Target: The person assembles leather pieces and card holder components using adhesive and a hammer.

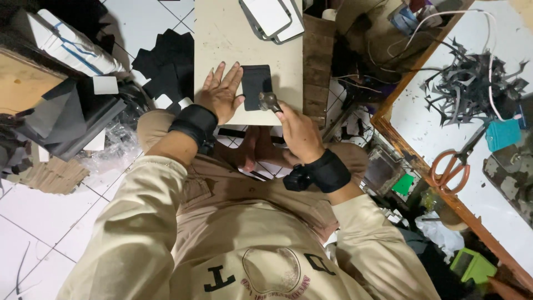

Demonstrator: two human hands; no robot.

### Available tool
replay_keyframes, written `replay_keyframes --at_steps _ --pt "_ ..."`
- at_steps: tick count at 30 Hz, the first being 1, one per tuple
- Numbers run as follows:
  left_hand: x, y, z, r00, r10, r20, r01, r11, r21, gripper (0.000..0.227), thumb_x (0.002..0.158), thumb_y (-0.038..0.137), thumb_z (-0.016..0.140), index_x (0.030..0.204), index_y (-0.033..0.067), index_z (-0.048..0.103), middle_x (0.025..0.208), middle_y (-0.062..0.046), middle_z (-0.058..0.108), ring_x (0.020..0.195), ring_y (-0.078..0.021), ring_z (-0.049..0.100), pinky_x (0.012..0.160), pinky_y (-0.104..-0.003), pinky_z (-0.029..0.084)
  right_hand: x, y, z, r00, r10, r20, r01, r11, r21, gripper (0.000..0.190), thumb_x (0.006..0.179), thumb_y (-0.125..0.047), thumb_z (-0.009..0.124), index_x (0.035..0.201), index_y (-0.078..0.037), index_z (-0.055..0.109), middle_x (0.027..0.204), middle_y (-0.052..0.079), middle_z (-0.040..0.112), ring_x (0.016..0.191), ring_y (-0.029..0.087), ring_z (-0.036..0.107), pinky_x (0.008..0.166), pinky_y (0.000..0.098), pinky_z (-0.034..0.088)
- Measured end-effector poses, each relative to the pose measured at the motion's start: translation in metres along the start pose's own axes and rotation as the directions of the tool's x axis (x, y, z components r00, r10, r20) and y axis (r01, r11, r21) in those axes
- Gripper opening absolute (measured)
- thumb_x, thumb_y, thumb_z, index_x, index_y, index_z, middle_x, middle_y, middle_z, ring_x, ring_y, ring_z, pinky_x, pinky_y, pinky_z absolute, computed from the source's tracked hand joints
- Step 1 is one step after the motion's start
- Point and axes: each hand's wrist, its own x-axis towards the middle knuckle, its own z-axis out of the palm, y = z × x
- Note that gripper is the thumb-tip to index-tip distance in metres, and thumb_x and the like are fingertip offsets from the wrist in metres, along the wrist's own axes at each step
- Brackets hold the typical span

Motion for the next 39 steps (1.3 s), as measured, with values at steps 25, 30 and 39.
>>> replay_keyframes --at_steps 25,30,39 --pt "-0.002 0.001 -0.005 0.996 -0.062 -0.065 0.055 0.993 -0.103 0.072 0.107 0.029 0.034 0.165 0.0101 -0.003 0.174 -0.009 -0.004 0.159 -0.0354 -0.006 0.127 -0.046 0.004 0.063 -0.019 0.025 0.986 -0.165 -0.038 0.16 0.982 -0.095 0.027 0.106 -0.024 0.058 0.124 -0.006 0.067 0.085 0.022 0.071 0.076 0.043 0.069 0.064 0.0502 0.052" --pt "-0.004 0.002 -0.004 0.995 -0.08 -0.053 0.075 0.993 -0.094 0.073 0.106 0.031 0.033 0.164 0.0091 -0.005 0.174 -0.009 -0.005 0.159 -0.0344 -0.006 0.128 -0.044 0.003 0.075 -0.023 0.022 0.989 -0.134 -0.067 0.133 0.991 -0.016 0.029 0.108 -0.025 0.054 0.127 -0.005 0.065 0.082 0.023 0.069 0.076 0.043 0.069 0.064 0.0499 0.053" --pt "-0.006 0.005 -0.007 0.996 -0.077 -0.045 0.074 0.994 -0.082 0.073 0.105 0.03 0.029 0.164 0.0096 -0.008 0.174 -0.009 -0.005 0.159 -0.0335 -0.006 0.127 -0.044 0.003 0.09 -0.011 0.028 0.994 -0.068 -0.082 0.069 0.998 0.013 0.03 0.109 -0.027 0.051 0.124 -0.005 0.066 0.08 0.024 0.069 0.074 0.043 0.069 0.064 0.0511 0.053"
